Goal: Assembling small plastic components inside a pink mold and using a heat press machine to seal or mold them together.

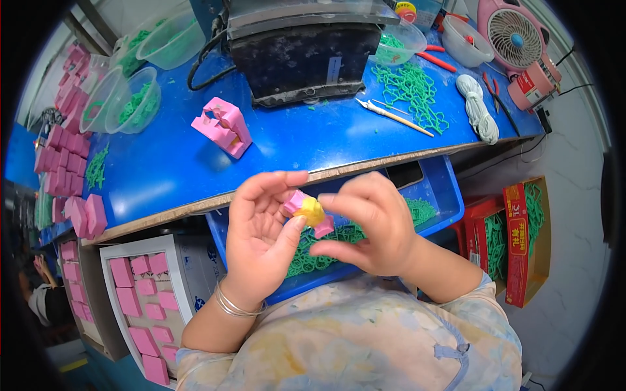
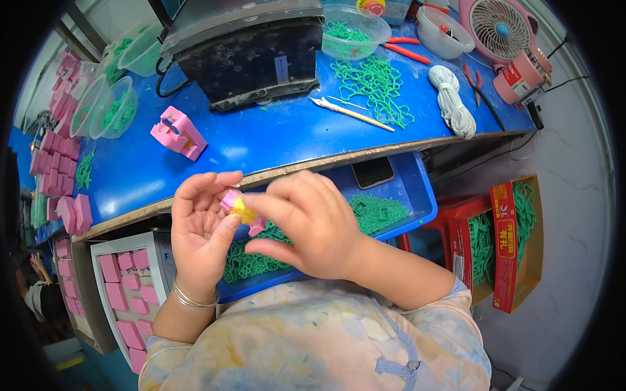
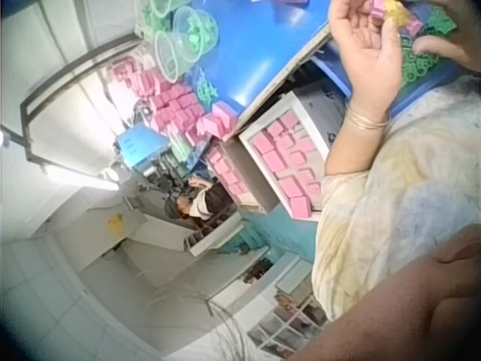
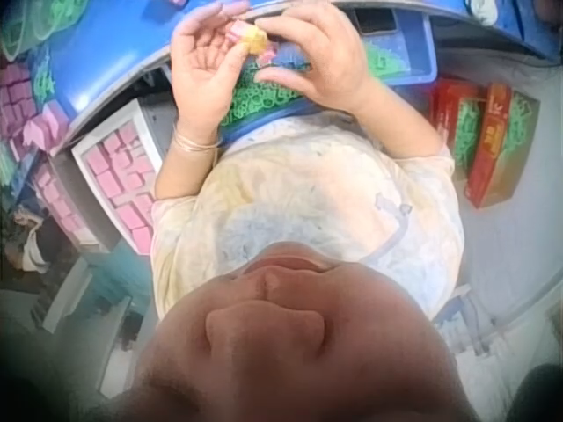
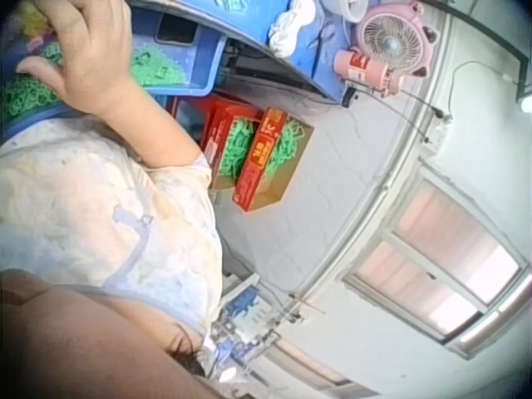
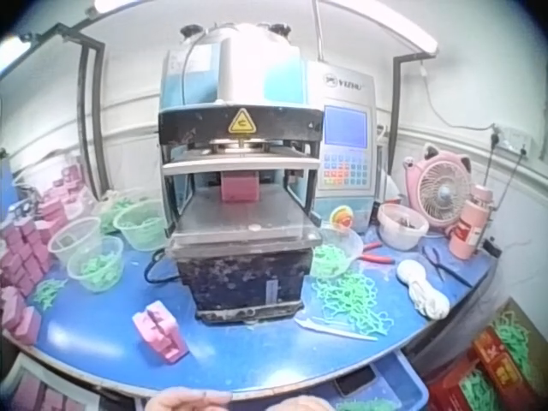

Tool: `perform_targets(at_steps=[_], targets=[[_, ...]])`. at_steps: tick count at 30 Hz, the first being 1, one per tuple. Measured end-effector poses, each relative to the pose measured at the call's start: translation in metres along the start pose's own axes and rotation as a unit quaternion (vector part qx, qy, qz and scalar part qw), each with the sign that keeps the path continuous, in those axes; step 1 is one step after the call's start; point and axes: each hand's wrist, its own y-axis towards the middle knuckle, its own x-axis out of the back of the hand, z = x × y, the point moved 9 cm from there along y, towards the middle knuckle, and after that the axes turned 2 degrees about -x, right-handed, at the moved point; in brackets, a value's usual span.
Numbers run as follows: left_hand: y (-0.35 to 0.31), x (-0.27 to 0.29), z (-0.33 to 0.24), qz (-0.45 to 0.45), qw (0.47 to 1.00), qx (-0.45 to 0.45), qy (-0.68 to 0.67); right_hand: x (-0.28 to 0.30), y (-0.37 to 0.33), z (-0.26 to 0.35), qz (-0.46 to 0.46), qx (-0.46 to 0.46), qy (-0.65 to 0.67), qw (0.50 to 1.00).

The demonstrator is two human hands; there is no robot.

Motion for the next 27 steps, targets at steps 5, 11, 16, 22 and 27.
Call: perform_targets(at_steps=[5, 11, 16, 22, 27], targets=[[-0.002, -0.004, 0.013, 0.007, 0.979, 0.120, -0.166, -0.014, 0.009, -0.008, 0.114, -0.015, 0.139, 0.984], [-0.015, -0.008, 0.032, -0.009, 0.940, 0.227, -0.256, -0.018, 0.005, -0.010, 0.113, -0.041, 0.197, 0.973], [0.004, 0.021, -0.002, 0.014, 1.000, 0.017, 0.020, -0.015, 0.006, -0.007, 0.104, -0.039, 0.204, 0.973], [0.057, 0.089, -0.027, -0.206, 0.923, -0.034, 0.324, 0.004, 0.024, -0.012, 0.010, -0.068, 0.190, 0.979], [0.048, -0.004, -0.038, 0.008, 0.879, -0.169, 0.447, 0.002, 0.072, 0.005, -0.021, 0.027, 0.210, 0.977]])
